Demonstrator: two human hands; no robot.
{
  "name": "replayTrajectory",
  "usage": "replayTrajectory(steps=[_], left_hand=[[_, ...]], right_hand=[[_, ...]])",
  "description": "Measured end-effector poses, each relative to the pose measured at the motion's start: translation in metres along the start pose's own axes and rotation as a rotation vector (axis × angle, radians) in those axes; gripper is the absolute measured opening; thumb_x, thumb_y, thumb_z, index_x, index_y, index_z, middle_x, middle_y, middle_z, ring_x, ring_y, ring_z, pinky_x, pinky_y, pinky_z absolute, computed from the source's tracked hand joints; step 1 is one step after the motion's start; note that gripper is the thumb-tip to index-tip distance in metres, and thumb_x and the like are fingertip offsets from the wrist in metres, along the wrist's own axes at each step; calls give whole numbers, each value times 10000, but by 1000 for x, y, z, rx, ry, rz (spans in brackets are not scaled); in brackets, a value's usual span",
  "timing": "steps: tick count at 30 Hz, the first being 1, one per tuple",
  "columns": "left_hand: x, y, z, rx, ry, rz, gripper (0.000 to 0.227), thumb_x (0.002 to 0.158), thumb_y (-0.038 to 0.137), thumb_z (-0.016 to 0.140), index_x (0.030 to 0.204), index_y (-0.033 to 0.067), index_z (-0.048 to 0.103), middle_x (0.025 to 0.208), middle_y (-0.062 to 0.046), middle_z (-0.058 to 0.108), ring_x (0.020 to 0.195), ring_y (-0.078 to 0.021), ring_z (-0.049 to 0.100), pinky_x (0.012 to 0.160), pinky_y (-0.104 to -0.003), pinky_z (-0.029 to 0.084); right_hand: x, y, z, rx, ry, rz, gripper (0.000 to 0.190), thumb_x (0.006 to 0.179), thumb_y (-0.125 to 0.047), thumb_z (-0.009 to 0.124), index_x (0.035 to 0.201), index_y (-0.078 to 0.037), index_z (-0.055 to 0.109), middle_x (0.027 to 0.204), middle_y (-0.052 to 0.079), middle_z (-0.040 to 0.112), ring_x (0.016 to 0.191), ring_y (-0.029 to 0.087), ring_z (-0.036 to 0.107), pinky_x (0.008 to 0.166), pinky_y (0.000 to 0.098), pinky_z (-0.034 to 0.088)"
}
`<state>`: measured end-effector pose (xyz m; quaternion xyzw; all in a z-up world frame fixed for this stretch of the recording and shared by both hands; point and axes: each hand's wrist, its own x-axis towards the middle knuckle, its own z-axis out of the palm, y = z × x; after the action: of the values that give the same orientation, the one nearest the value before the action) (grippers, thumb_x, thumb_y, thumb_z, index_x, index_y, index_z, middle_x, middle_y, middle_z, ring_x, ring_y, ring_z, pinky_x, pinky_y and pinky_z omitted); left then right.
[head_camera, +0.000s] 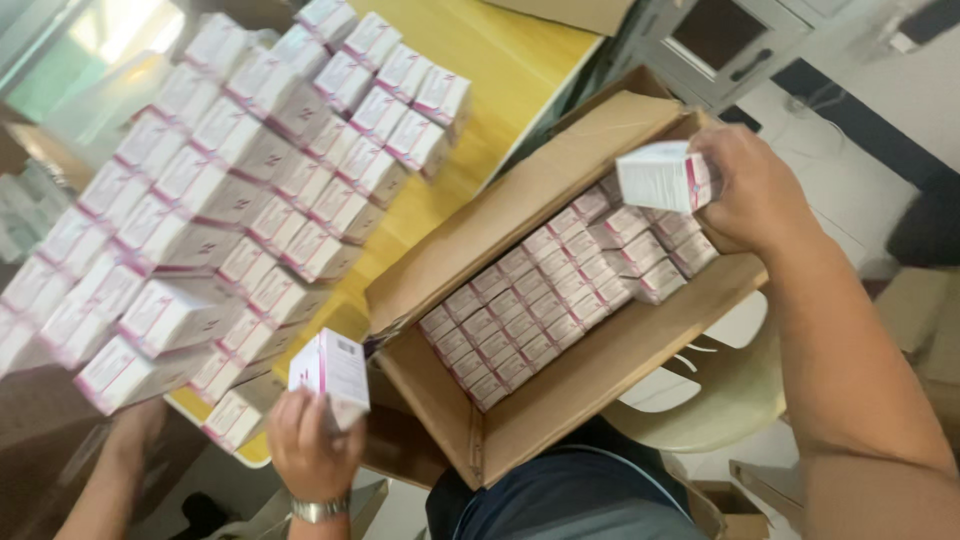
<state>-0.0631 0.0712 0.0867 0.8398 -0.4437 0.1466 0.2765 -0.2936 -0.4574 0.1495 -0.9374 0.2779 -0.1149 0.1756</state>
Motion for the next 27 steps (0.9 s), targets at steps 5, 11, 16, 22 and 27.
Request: replayTrajectory(steps=[5, 11, 16, 22, 27], left_hand=[[48, 120, 59, -289, -65, -99, 567, 713, 161, 847, 1244, 119, 654, 1284, -159, 540, 1190, -372, 561, 966, -464, 534], [108, 223, 222, -564, -217, -43, 570, 673, 108, 821, 1225, 137, 684, 1239, -198, 526, 1155, -397, 547, 969, -481, 520], [117, 242, 335, -311, -119, 315, 402, 813, 106, 739, 1200, 200, 687, 1235, -132, 513, 1190, -361, 504, 1026, -540, 463], [91, 245, 419, -248, -226, 174, 397, 837, 73, 703, 1213, 199, 681, 1280, -143, 487, 1223, -379, 476, 1084, -559, 430], [107, 250, 441, -294, -347, -31, 465, 824, 63, 687, 1273, 182, 648, 1481, -147, 452, 1386, -410, 392, 1202, -584, 325]], right_hand=[[-42, 66, 22, -293, -209, 140, 546, 702, -7, 718, 1220, -157, 633, 1203, 81, 625, 1148, 335, 605, 909, 440, 537], [-57, 98, 59, -194, -110, 70, 489, 728, 14, 666, 1186, -156, 644, 1319, 74, 621, 1190, 322, 615, 897, 432, 539], [-12, 104, 113, -211, 4, -18, 364, 816, -72, 637, 1160, -189, 657, 1338, 119, 604, 1142, 352, 607, 900, 464, 528], [18, 128, 180, -381, -263, 1, 317, 892, -178, 597, 1192, -255, 663, 1346, 127, 583, 1172, 310, 585, 874, 441, 523], [11, 152, 216, -489, -210, -79, 463, 925, -194, 563, 1386, -201, 598, 1461, 128, 540, 1196, 294, 572, 879, 440, 502]])
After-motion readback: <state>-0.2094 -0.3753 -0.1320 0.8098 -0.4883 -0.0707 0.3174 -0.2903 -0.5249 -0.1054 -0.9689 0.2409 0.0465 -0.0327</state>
